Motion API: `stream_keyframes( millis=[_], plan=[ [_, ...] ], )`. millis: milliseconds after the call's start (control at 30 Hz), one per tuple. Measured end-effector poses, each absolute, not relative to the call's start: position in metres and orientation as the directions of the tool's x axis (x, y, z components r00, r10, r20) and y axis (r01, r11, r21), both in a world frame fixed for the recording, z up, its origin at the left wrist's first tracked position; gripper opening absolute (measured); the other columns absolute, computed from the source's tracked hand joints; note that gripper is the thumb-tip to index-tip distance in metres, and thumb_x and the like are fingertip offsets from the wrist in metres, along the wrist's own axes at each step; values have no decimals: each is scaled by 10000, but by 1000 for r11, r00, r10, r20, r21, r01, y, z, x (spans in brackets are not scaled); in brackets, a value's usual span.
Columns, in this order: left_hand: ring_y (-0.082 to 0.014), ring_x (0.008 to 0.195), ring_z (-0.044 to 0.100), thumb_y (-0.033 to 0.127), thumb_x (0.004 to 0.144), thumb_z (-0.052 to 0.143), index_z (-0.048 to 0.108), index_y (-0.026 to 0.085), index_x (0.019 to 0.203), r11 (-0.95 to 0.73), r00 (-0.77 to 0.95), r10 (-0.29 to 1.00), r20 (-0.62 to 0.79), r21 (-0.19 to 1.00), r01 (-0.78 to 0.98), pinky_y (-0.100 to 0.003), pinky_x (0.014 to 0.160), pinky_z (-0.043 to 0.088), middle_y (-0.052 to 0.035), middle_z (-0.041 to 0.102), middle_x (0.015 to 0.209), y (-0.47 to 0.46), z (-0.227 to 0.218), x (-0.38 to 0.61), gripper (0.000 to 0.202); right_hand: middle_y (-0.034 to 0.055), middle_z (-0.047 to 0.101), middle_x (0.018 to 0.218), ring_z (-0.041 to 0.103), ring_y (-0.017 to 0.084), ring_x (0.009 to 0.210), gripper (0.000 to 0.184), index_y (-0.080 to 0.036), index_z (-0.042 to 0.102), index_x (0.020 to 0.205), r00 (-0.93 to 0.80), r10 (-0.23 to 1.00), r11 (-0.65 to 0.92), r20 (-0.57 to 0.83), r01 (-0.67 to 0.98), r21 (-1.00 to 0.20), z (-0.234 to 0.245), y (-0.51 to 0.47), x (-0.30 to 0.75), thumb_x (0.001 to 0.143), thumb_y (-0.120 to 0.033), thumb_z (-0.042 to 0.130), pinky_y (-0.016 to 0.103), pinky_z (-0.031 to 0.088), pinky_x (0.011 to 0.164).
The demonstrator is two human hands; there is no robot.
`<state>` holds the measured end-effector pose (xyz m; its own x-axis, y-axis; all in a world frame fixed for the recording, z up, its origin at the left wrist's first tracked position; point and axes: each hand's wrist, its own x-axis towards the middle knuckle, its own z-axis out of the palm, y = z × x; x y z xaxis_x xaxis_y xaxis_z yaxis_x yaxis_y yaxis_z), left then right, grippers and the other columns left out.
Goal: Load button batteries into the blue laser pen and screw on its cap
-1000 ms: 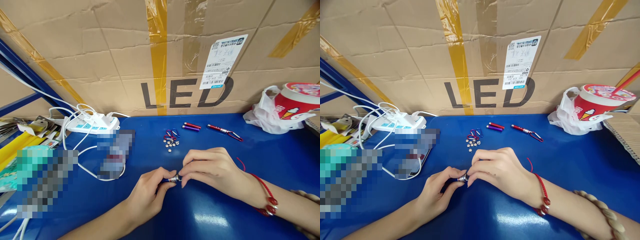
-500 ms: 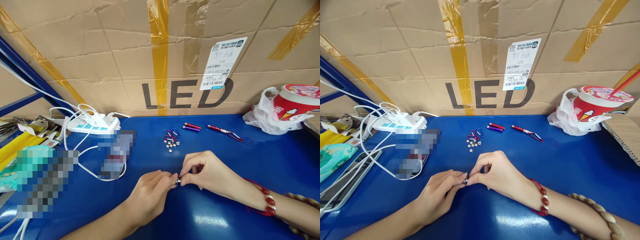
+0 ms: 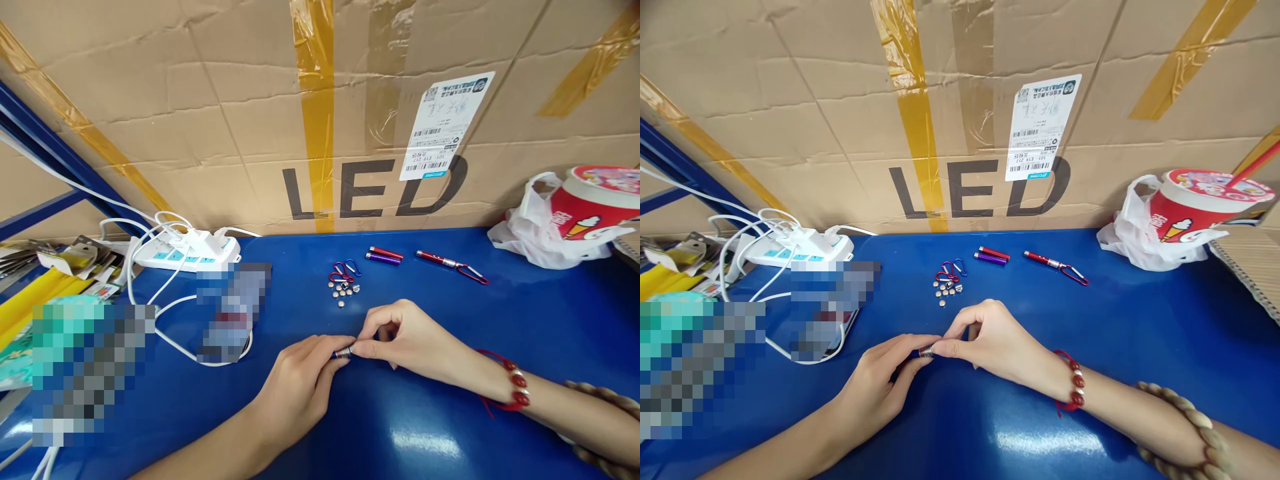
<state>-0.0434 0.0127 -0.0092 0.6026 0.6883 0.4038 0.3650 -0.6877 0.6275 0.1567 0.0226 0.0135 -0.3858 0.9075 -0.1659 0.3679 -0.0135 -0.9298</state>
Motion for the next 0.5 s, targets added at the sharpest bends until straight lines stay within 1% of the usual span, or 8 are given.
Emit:
stream_keyframes(
  millis=[133,267,333,433,500],
  plan=[
    [-132,854,645,81,896,458,533,211,1122,-636,591,724,355,676,373,-204,763,496,-9,669,914,13,-9,-43,271,-10,573,600,457,56,508,251,-151,707,708,-378,925,127,-43,413,-902,16,23,157,776,-385,649,168,339,459],
    [-117,833,639,86,899,452,529,229,1124,-622,582,737,343,681,387,-188,748,485,5,664,911,16,-8,-43,278,-10,613,679,462,54,521,261,-174,701,718,-358,933,209,25,486,-849,19,23,157,782,-420,643,177,344,481],
    [-117,824,635,108,908,446,525,235,1127,-613,579,747,327,677,408,-193,737,484,3,665,940,17,-7,-44,266,-16,628,719,474,54,524,253,-189,696,744,-358,932,244,52,516,-821,19,22,157,778,-436,648,179,350,490],
    [-140,843,617,162,927,429,522,224,1110,-604,574,762,300,649,462,-229,750,486,-19,658,976,18,-7,-44,214,-17,640,754,513,64,557,269,-201,688,782,-357,930,284,83,557,-780,18,21,157,776,-466,643,180,360,508],
    [-149,824,598,174,932,421,520,219,1089,-615,582,757,297,624,483,-249,742,483,-25,651,960,18,-6,-43,191,-17,643,758,525,71,568,272,-206,684,794,-356,930,295,90,580,-759,17,20,157,780,-473,637,182,360,509]
  ],
)
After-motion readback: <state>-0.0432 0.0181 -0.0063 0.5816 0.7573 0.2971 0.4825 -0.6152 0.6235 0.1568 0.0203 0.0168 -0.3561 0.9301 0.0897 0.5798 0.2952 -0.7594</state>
